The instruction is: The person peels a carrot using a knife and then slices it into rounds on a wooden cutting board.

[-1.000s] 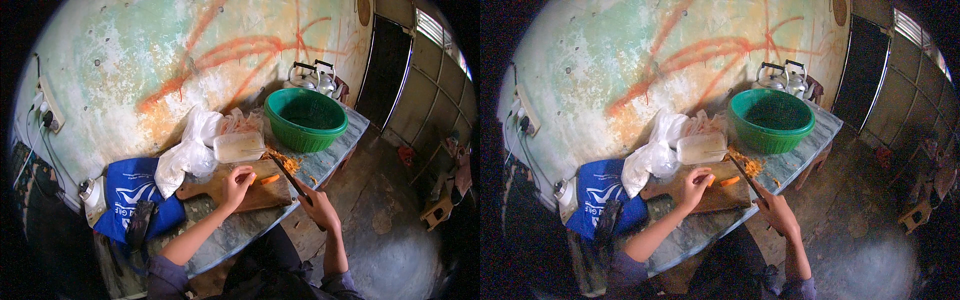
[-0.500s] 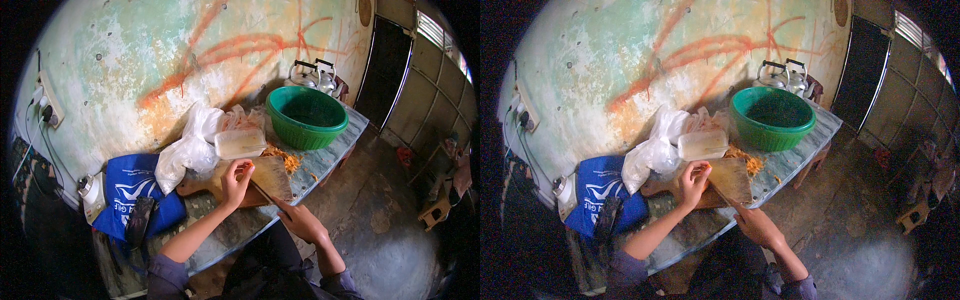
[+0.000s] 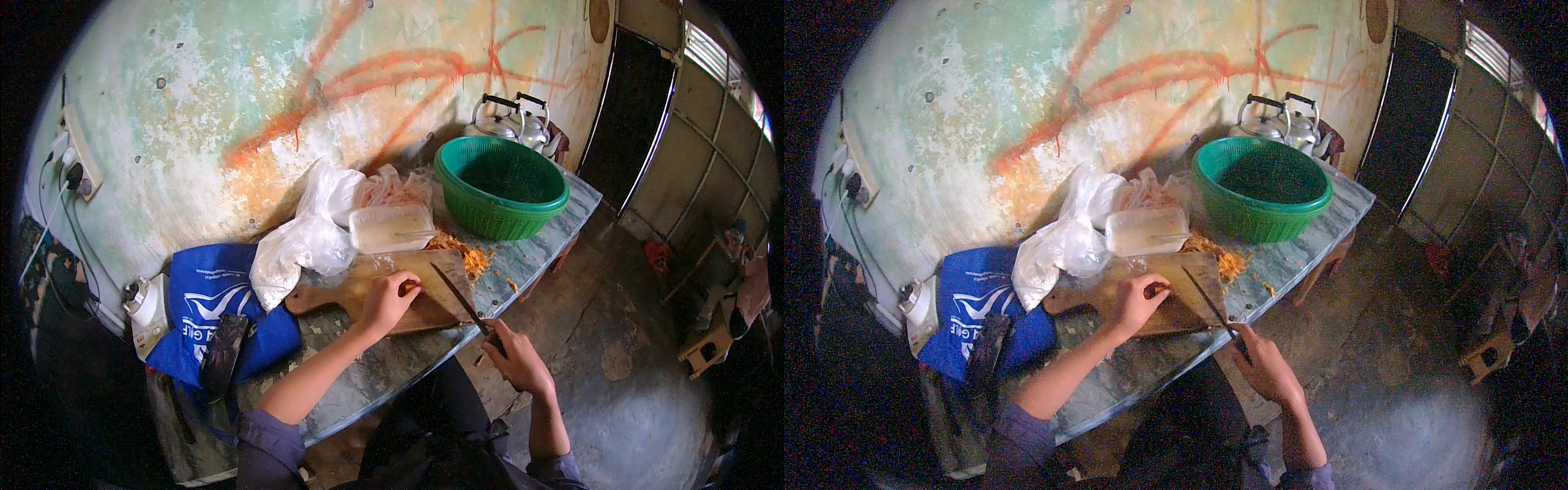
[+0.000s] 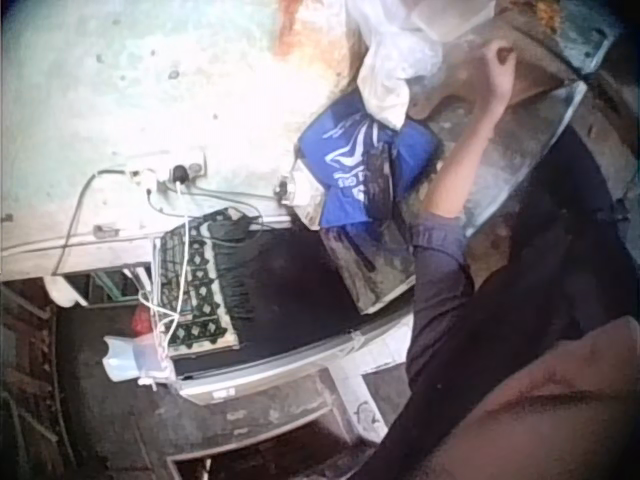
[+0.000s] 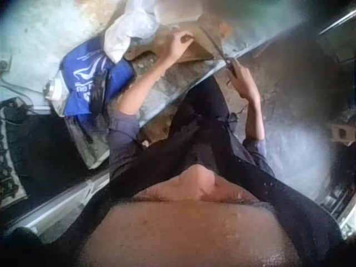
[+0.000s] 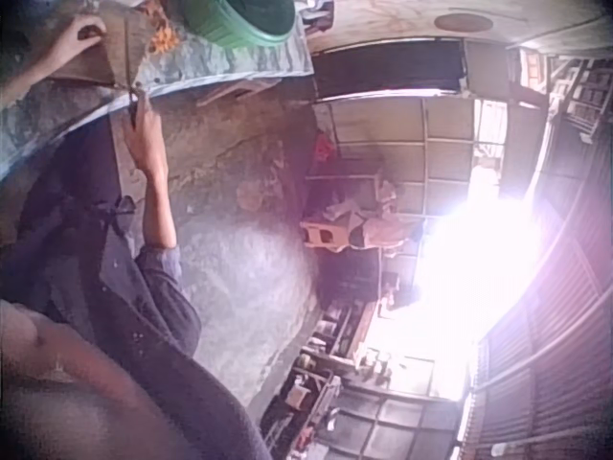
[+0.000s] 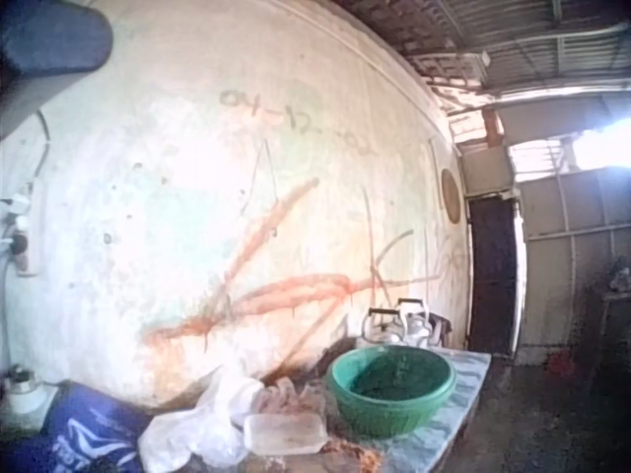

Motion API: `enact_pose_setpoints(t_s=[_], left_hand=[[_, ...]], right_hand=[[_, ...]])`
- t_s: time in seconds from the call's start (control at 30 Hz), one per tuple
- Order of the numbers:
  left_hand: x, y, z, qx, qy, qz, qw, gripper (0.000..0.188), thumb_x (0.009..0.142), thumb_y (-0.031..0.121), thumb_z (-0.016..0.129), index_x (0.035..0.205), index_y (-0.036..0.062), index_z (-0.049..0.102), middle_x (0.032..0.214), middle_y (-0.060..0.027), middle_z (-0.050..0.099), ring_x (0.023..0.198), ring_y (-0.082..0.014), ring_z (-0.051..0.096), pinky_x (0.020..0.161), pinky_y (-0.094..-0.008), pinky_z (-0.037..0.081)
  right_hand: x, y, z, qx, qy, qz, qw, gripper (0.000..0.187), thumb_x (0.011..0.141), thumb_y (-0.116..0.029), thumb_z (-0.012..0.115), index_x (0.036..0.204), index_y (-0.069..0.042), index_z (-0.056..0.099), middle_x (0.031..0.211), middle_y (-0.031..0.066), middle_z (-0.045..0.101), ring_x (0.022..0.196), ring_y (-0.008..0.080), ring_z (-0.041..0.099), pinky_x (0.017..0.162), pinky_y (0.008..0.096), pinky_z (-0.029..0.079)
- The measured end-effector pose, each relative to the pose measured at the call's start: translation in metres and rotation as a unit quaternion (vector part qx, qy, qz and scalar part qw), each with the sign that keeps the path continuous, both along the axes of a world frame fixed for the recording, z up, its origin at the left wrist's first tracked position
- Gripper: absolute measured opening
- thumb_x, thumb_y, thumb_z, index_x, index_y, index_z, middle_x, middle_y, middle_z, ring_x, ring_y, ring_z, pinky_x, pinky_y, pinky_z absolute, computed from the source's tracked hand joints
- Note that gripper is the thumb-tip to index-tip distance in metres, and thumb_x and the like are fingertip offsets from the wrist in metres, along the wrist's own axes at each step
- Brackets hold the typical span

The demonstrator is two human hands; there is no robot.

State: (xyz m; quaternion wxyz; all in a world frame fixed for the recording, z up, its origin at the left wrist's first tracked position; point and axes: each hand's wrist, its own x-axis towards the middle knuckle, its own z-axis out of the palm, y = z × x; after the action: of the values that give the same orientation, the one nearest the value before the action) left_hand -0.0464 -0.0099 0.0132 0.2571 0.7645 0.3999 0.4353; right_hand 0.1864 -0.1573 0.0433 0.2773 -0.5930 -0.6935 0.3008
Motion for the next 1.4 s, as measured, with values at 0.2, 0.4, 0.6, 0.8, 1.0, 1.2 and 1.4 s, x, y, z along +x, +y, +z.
enact_pose_setpoints(t_s=[0.2,0.4,0.6,0.8,1.0,1.2,1.4], left_hand=[[-0.001,0.000,-0.004,0.072,0.044,0.017,0.996,0.013,0.076,0.006,0.072,0.087,0.0014,0.067,0.079,-0.0099,0.069,0.070,-0.0149,0.066,0.064,-0.0267,0.051],[-0.002,0.000,-0.004,0.039,0.011,-0.004,0.999,0.016,0.071,0.006,0.070,0.085,0.0001,0.065,0.082,-0.0137,0.066,0.077,-0.0291,0.065,0.068,-0.0353,0.051],[0.000,0.002,-0.006,0.061,0.018,-0.005,0.998,0.014,0.071,0.004,0.070,0.084,-0.0009,0.066,0.082,-0.0133,0.067,0.076,-0.0281,0.065,0.067,-0.0335,0.050],[-0.001,0.001,-0.003,0.072,0.012,-0.007,0.997,0.009,0.070,0.002,0.069,0.078,-0.0021,0.066,0.076,-0.0126,0.066,0.071,-0.0272,0.065,0.064,-0.0321,0.050],[-0.002,0.006,-0.007,0.086,0.001,-0.016,0.996,0.010,0.070,0.001,0.069,0.077,-0.0034,0.065,0.076,-0.0124,0.066,0.069,-0.0256,0.066,0.064,-0.0316,0.050],[0.001,0.005,-0.004,0.060,-0.020,-0.012,0.998,0.010,0.069,0.000,0.070,0.076,-0.0050,0.065,0.076,-0.0121,0.067,0.068,-0.0236,0.066,0.064,-0.0297,0.051],[-0.003,0.003,0.000,0.062,-0.010,-0.032,0.998,0.013,0.069,0.003,0.072,0.079,-0.0048,0.067,0.082,-0.0134,0.069,0.072,-0.0241,0.067,0.068,-0.0304,0.052]], right_hand=[[-0.023,-0.014,0.026,-0.072,0.019,-0.026,0.997,0.044,0.095,-0.017,0.051,0.136,-0.009,0.039,0.083,0.0282,0.061,0.082,0.0471,0.059,0.069,0.0510,0.045],[-0.030,-0.015,0.028,-0.030,-0.013,-0.009,0.999,0.045,0.095,-0.016,0.050,0.138,-0.009,0.041,0.096,0.0298,0.061,0.091,0.0461,0.059,0.075,0.0504,0.046],[-0.026,-0.017,0.017,0.028,-0.023,0.007,0.999,0.047,0.095,-0.014,0.048,0.141,-0.008,0.039,0.099,0.0295,0.061,0.093,0.0447,0.059,0.079,0.0487,0.048],[-0.029,-0.019,0.021,0.016,-0.016,0.008,1.000,0.047,0.095,-0.015,0.048,0.141,-0.008,0.038,0.102,0.0291,0.061,0.093,0.0451,0.059,0.081,0.0488,0.048],[-0.028,-0.016,0.024,-0.020,-0.025,0.008,0.999,0.047,0.095,-0.015,0.048,0.140,-0.008,0.039,0.100,0.0297,0.061,0.091,0.0455,0.060,0.081,0.0506,0.047],[-0.026,-0.010,0.036,-0.060,-0.050,0.018,0.997,0.044,0.095,-0.015,0.047,0.138,-0.006,0.041,0.094,0.0296,0.062,0.086,0.0457,0.061,0.078,0.0510,0.047],[-0.030,0.017,0.017,-0.020,-0.046,0.038,0.998,0.043,0.095,-0.014,0.048,0.137,-0.004,0.044,0.085,0.0315,0.059,0.077,0.0438,0.060,0.072,0.0466,0.046]])
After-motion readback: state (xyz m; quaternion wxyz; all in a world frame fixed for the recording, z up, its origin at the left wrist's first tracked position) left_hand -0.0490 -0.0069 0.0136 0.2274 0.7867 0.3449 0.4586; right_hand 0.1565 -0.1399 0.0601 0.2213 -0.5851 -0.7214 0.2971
